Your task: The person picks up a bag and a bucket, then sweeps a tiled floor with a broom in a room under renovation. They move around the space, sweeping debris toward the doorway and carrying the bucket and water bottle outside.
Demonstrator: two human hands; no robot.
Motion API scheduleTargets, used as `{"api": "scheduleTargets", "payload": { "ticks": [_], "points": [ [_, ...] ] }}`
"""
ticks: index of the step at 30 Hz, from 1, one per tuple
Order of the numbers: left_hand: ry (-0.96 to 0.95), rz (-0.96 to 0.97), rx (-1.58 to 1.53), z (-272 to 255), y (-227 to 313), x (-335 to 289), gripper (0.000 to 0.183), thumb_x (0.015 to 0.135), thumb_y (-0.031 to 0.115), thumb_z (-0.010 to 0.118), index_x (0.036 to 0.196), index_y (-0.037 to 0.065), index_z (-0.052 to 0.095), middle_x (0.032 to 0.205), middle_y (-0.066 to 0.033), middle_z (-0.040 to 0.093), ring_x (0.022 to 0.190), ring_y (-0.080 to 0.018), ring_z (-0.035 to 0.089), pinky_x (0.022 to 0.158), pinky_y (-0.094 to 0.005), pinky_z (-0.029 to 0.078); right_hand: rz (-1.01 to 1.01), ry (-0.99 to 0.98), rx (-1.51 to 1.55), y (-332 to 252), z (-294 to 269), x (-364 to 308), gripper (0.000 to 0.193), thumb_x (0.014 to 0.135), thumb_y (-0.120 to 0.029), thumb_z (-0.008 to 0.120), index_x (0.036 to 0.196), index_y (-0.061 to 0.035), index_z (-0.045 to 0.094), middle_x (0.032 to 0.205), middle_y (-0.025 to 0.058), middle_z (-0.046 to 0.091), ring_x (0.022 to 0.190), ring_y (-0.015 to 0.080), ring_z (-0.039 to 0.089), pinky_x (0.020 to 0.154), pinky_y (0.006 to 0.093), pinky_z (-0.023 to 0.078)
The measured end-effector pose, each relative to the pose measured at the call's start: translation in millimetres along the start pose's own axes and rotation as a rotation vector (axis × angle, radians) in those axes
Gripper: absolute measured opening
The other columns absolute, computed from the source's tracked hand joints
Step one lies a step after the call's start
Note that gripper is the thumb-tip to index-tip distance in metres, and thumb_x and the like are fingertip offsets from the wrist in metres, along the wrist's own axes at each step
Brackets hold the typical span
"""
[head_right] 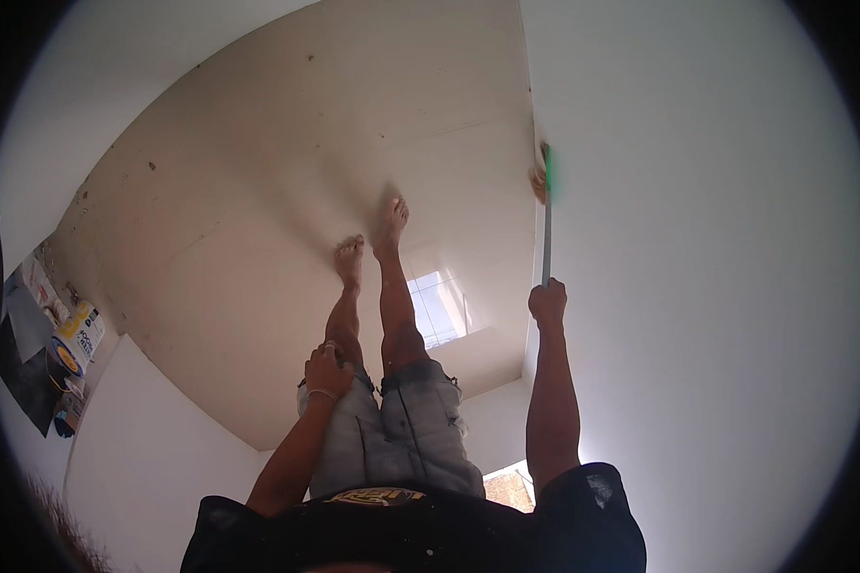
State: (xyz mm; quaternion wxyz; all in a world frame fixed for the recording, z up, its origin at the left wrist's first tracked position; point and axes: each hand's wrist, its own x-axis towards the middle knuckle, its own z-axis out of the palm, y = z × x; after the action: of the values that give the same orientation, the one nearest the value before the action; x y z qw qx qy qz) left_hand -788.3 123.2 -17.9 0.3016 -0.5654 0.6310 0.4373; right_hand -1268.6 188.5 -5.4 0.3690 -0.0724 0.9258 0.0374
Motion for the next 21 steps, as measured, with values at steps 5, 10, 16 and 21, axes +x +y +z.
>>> {"api": "scheduleTargets", "payload": {
  "ticks": [5,10,16,21],
  "points": [
    [-0.009,-0.064,0.003,-3.1,23.1,7.8,0.05,0.075,0.028,0.066,0.12,0.005,0.063,0.118,-0.0145,0.066,0.113,-0.0321,0.064,0.094,-0.0479,0.05,0.116,-0.045,0.358,-45.5,120.4,13.2,0.027,0.086,-0.002,0.051,0.108,0.0096,0.062,0.061,0.0112,0.055,0.043,0.0223,0.054,0.035,0.0375,0.039],
    [0.014,-0.053,0.049,-1.1,58.3,4.8,0.056,0.077,0.029,0.065,0.126,0.001,0.062,0.124,-0.0166,0.064,0.116,-0.0332,0.063,0.097,-0.0483,0.05,0.146,-0.756,0.517,-88.4,77.9,-109.8,0.043,0.091,-0.014,0.063,0.13,0.0047,0.063,0.077,0.0119,0.066,0.068,0.0202,0.066,0.064,0.0361,0.051],
    [-0.047,-0.041,0.093,-3.3,81.3,12.8,0.066,0.078,0.03,0.064,0.135,-0.002,0.058,0.127,-0.0218,0.064,0.117,-0.0367,0.063,0.099,-0.048,0.05,-0.394,-0.332,0.28,-109.3,-56.0,-84.7,0.047,0.098,-0.012,0.063,0.142,0.0013,0.058,0.07,-0.0006,0.057,0.058,0.0064,0.048,0.055,0.0264,0.04],
    [-0.037,-0.096,0.051,17.2,75.0,24.3,0.061,0.078,0.028,0.064,0.131,-0.002,0.06,0.131,-0.0198,0.063,0.118,-0.0348,0.062,0.099,-0.0481,0.049,-0.392,0.171,-0.17,-169.9,-52.7,100.0,0.025,0.088,-0.008,0.056,0.098,0.0154,0.061,0.081,0.0276,0.07,0.073,0.0408,0.072,0.065,0.0483,0.056]
  ]
}}
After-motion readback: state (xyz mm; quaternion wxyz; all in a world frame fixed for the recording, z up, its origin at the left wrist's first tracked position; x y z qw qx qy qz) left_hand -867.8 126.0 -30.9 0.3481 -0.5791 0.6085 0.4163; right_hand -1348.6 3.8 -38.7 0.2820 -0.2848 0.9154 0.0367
